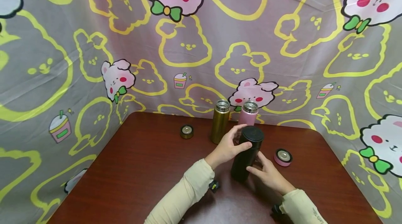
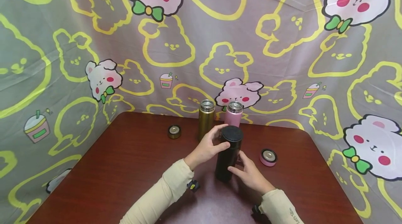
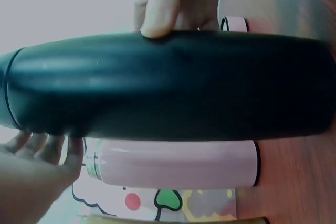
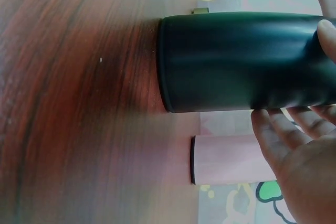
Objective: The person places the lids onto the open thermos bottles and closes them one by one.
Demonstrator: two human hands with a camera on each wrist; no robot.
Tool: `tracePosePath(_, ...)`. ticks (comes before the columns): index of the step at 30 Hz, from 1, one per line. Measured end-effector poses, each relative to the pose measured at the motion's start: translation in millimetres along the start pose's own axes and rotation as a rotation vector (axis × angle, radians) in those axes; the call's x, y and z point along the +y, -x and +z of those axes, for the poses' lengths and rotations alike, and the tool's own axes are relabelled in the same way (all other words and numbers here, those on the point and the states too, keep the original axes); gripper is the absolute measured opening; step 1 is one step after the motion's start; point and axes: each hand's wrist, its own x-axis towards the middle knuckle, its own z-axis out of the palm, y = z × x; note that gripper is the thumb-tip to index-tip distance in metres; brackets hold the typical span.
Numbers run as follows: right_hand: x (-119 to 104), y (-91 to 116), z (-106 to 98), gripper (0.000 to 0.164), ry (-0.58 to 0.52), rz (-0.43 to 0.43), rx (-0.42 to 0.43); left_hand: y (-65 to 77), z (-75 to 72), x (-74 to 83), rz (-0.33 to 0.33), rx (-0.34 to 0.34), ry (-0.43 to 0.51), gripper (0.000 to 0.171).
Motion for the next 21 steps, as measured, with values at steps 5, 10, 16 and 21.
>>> tracePosePath(5,3,1,0,0.060,-0.003,0.008,-0.006,-1.6,6.6,2.6,-0.012,0.084,-0.028,0.059)
tracePosePath(10,-1,0,-1,0.060,-0.002,0.003,-0.016,-4.1,7.0,3.8,-0.033,0.085,-0.039,0.058)
tracePosePath(16,-11,-1,-2,0.058,-0.023,0.002,-0.024,-8.4,2.8,4.2,-0.046,0.030,-0.048,0.058)
tracePosePath(21,-8,-1,-2,0.059,-0.021,0.011,-0.021,-10.4,-1.9,3.0,-0.050,-0.023,-0.048,0.059)
